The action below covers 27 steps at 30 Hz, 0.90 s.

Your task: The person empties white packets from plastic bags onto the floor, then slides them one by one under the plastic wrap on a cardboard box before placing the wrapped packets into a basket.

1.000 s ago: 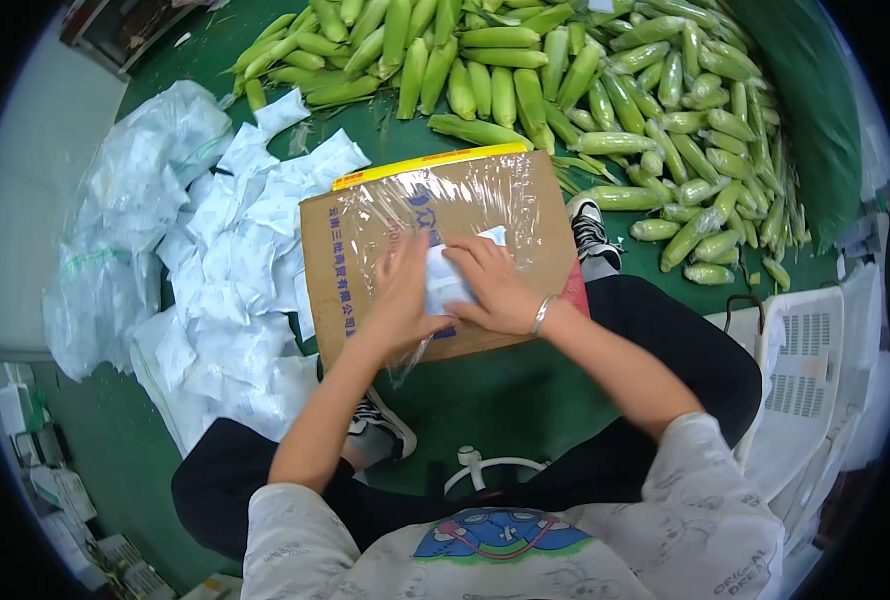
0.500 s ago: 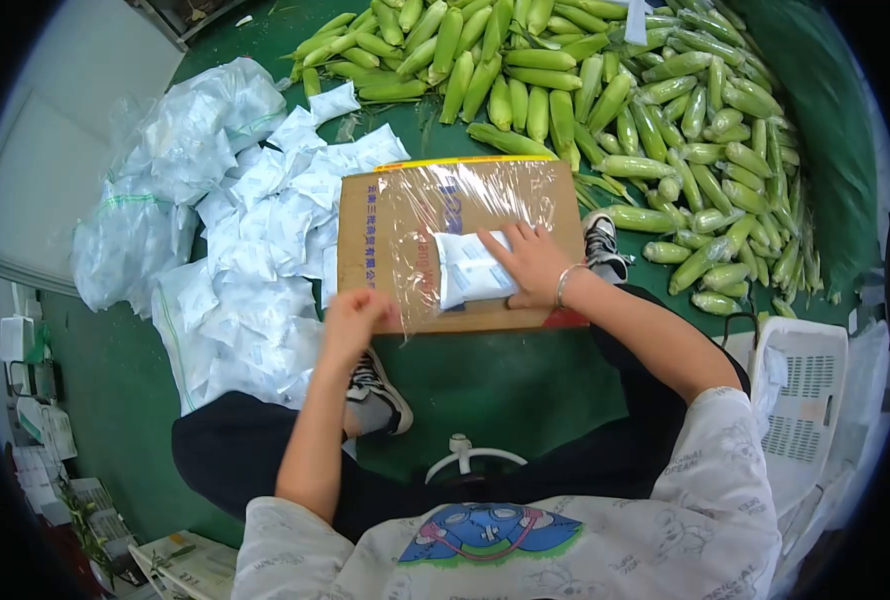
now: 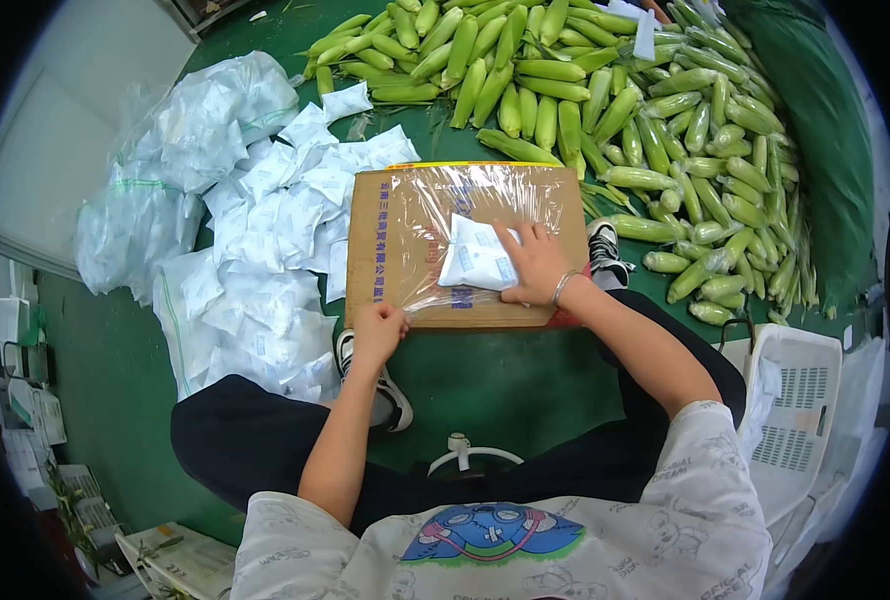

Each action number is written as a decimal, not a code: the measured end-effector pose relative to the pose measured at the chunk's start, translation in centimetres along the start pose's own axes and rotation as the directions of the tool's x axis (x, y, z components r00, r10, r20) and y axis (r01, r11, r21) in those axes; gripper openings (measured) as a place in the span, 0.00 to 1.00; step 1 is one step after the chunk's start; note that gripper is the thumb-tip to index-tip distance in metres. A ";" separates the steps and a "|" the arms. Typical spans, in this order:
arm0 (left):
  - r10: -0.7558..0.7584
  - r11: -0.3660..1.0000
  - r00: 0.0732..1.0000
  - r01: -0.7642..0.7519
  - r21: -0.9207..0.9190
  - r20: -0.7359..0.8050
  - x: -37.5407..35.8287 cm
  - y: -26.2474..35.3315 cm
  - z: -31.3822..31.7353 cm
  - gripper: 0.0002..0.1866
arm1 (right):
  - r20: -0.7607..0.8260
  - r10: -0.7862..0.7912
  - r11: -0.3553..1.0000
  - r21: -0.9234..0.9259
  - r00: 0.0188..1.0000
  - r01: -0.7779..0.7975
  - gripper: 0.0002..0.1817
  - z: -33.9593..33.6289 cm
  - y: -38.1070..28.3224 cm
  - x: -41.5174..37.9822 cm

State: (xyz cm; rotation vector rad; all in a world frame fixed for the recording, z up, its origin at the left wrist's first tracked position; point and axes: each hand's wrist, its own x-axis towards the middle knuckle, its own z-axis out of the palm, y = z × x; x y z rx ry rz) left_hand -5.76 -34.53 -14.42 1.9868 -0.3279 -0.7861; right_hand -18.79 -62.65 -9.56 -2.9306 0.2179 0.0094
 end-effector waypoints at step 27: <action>0.466 0.294 0.424 -0.902 0.316 0.777 3.6 13.5 2.7 0.39 | -0.023 0.036 0.843 0.538 0.999 -0.018 0.10 -4.5 4.6 -3.8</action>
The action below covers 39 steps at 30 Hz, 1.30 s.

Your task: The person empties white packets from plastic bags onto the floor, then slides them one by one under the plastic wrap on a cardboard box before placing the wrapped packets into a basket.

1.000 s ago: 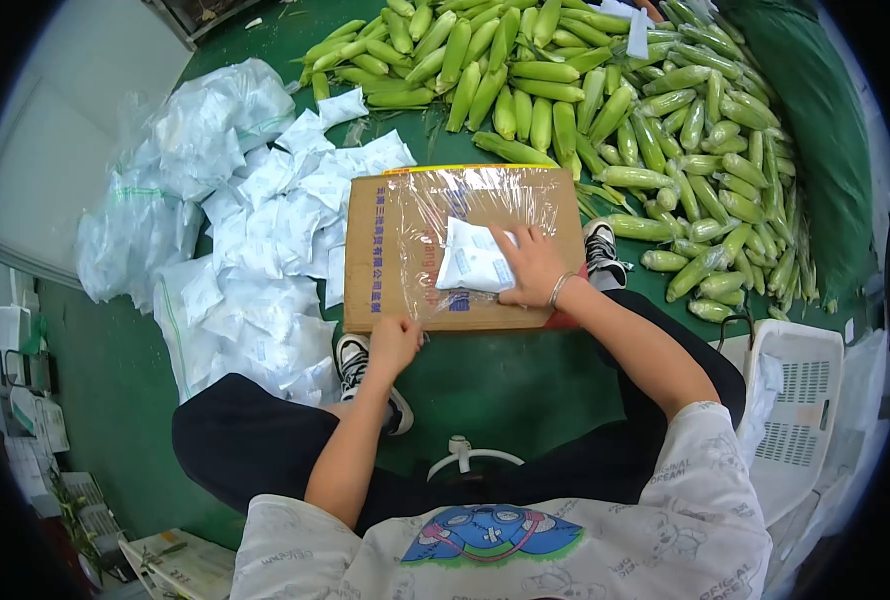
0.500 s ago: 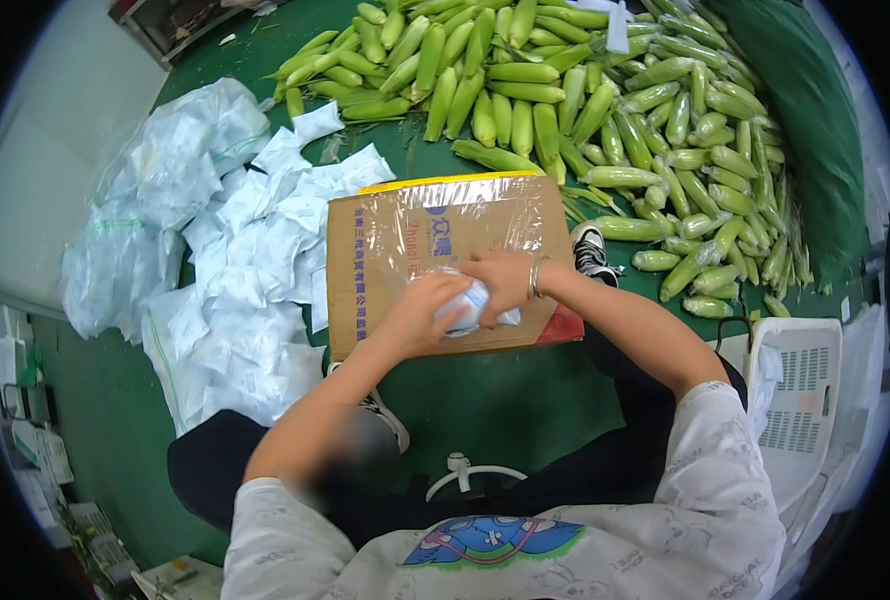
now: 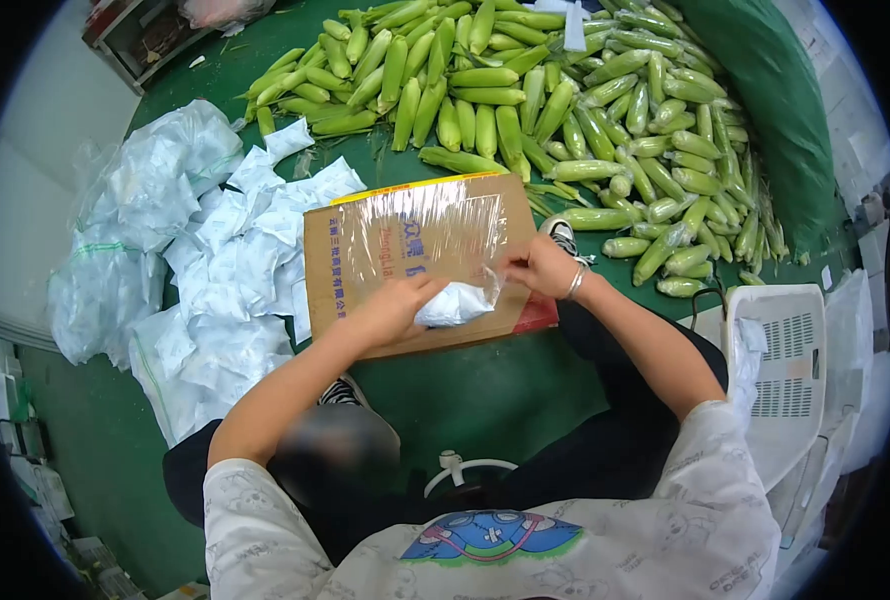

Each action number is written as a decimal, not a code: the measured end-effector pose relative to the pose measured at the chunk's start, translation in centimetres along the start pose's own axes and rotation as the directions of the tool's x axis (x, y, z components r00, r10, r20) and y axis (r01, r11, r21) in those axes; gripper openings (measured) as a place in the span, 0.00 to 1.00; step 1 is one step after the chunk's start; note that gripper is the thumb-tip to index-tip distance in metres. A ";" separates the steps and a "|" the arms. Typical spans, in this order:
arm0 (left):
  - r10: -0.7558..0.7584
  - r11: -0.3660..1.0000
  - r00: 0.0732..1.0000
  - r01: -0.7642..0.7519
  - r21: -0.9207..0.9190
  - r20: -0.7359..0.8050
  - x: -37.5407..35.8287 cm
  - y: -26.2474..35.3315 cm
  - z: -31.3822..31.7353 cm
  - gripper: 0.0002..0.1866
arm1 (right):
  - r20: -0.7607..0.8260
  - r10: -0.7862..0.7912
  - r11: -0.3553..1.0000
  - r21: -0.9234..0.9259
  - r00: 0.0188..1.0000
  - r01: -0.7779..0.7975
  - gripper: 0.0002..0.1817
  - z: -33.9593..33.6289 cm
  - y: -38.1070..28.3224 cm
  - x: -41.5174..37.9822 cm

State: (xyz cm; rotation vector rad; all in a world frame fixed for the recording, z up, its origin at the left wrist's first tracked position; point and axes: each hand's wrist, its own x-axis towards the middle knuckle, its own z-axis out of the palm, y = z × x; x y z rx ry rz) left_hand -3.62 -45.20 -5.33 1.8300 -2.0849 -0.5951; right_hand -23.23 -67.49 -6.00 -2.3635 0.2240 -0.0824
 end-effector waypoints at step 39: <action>-0.346 0.922 0.922 0.368 -0.121 0.174 5.2 -3.6 1.3 0.31 | 0.760 -0.112 0.763 0.479 0.641 -0.435 0.41 6.8 3.7 12.2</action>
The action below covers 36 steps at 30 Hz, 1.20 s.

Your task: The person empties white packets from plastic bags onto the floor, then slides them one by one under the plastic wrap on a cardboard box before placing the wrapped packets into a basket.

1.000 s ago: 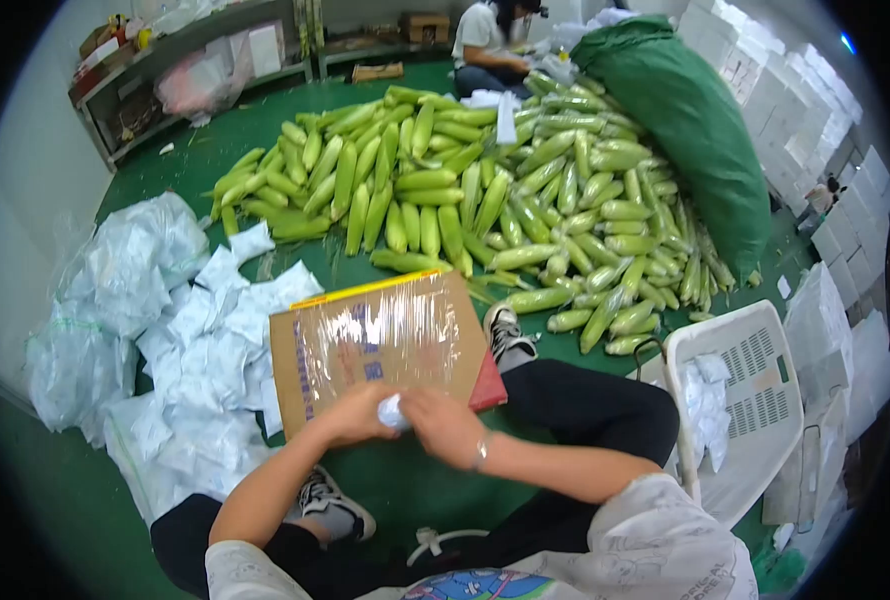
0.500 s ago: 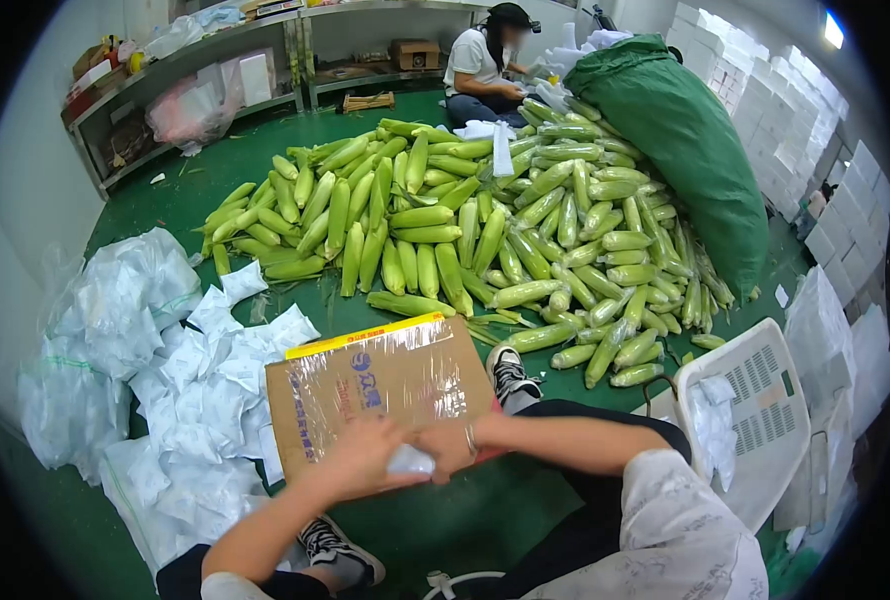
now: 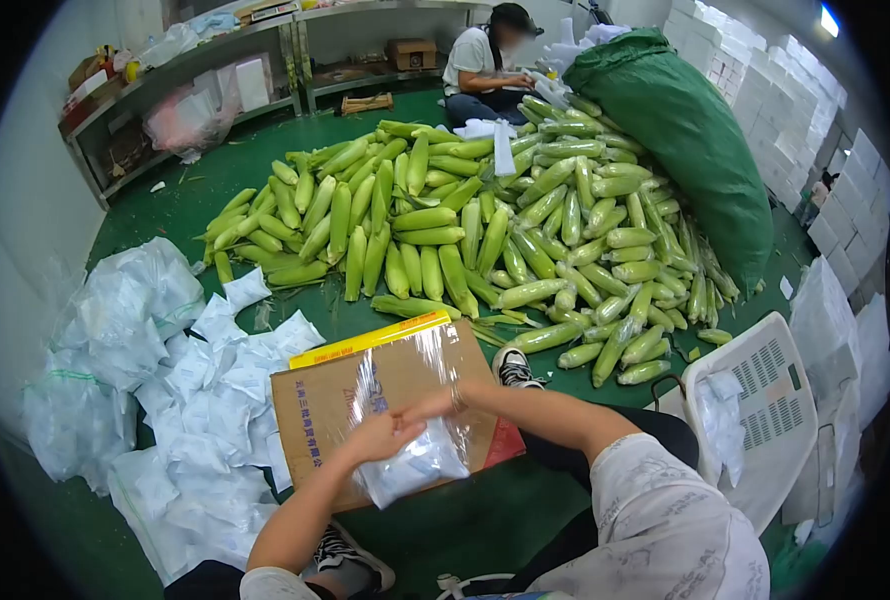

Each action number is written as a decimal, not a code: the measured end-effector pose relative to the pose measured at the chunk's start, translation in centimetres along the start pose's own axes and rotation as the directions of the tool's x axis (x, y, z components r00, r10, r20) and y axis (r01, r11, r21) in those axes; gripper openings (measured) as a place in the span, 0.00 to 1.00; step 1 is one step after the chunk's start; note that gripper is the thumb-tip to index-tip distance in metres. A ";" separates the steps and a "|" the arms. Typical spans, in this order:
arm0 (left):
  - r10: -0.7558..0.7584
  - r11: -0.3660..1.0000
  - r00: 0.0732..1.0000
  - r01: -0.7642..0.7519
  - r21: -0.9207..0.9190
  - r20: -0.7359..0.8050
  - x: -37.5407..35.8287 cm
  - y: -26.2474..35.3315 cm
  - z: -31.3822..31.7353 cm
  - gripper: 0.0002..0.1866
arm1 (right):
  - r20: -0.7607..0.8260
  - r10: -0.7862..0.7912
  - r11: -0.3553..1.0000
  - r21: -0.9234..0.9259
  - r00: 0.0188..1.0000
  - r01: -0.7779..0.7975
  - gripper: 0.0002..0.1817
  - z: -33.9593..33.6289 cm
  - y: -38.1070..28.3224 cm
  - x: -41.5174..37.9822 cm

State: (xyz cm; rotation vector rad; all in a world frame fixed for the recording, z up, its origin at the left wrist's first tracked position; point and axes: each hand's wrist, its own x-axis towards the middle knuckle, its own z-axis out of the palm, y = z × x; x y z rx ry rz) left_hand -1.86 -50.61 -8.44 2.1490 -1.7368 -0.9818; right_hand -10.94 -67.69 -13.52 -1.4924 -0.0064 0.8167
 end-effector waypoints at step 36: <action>0.068 0.288 0.952 0.266 -0.920 0.297 -10.3 9.5 13.4 0.34 | -0.527 -0.849 0.476 -0.788 0.028 -0.392 0.15 34.1 -5.9 -10.7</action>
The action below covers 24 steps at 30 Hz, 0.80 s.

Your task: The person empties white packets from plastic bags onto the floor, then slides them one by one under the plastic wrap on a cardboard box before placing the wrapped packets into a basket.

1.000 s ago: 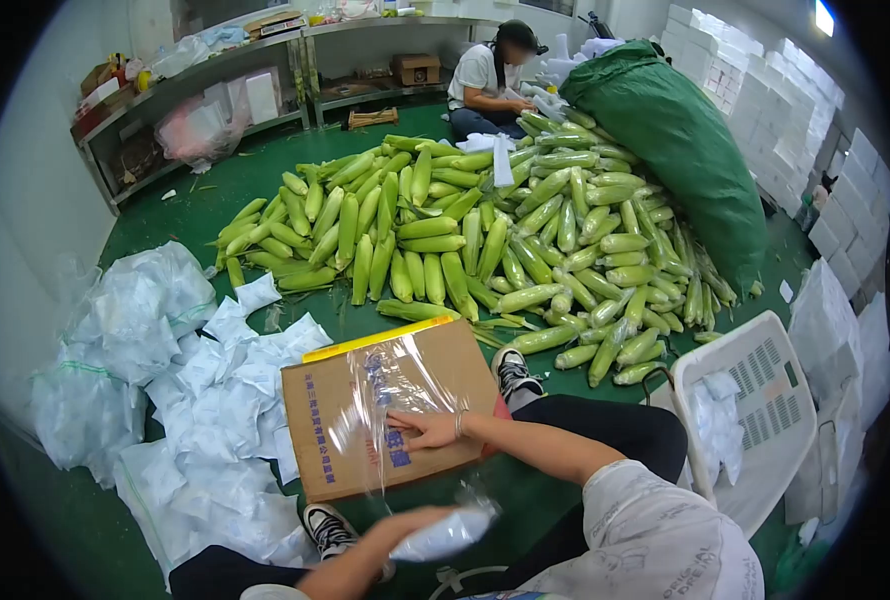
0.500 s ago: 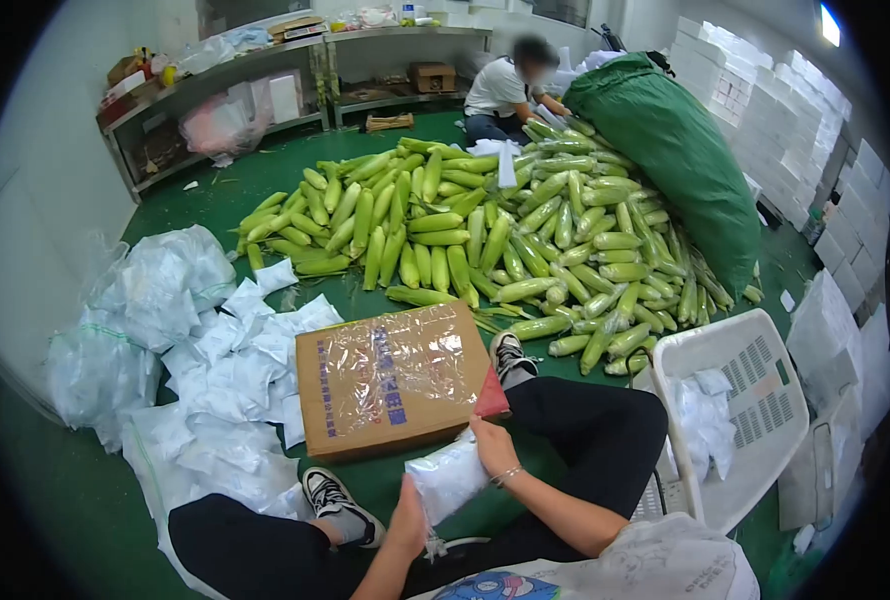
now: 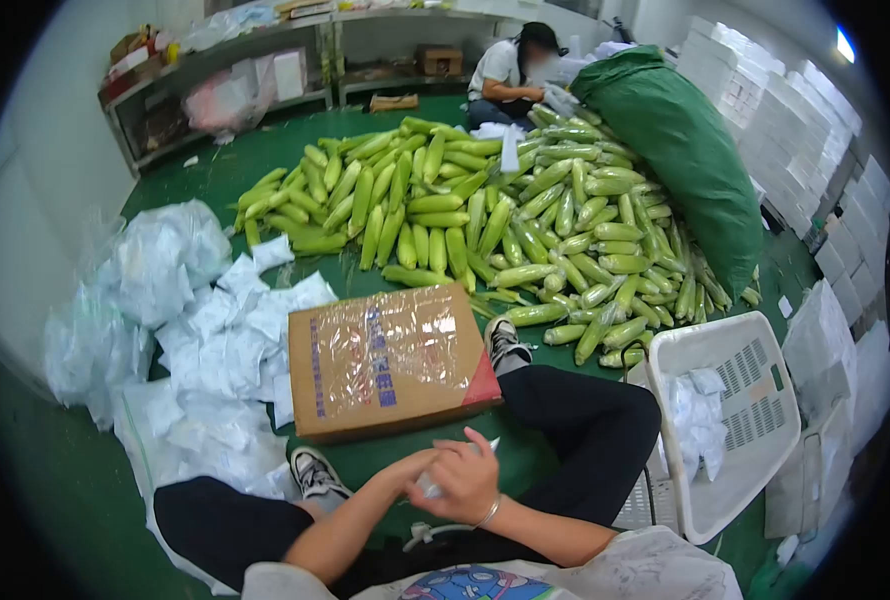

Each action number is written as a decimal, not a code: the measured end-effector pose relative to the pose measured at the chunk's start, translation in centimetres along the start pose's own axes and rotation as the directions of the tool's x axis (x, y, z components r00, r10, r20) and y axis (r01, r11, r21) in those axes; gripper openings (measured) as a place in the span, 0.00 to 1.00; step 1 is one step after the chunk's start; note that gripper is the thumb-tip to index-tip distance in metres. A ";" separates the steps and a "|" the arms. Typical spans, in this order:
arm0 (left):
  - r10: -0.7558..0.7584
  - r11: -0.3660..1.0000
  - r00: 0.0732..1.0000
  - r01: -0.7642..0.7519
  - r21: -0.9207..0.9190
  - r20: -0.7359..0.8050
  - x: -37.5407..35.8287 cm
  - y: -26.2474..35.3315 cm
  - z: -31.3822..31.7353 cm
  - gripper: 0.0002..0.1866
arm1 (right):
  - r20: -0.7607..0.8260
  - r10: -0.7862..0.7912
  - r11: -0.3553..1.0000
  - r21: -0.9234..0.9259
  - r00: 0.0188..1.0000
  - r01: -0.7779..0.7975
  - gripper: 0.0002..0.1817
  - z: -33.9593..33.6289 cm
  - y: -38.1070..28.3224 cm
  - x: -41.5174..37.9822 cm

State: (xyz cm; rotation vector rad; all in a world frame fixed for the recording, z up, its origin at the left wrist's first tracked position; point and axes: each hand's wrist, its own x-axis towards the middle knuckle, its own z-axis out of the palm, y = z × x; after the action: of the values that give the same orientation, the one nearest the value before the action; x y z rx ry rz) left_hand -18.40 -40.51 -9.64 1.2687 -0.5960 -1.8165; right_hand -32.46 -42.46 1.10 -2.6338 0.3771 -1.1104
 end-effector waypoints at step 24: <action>0.406 0.818 -0.434 0.565 0.108 -0.804 -7.3 3.7 -35.2 0.52 | -0.313 0.923 0.080 0.723 -0.222 -0.687 0.31 -33.1 31.0 -20.7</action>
State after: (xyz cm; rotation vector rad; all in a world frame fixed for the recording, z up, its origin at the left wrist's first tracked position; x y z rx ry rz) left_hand 16.46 -33.88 -16.31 2.7583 0.2182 0.3790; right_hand -74.65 -68.91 -0.53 -0.7250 1.7095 -1.3618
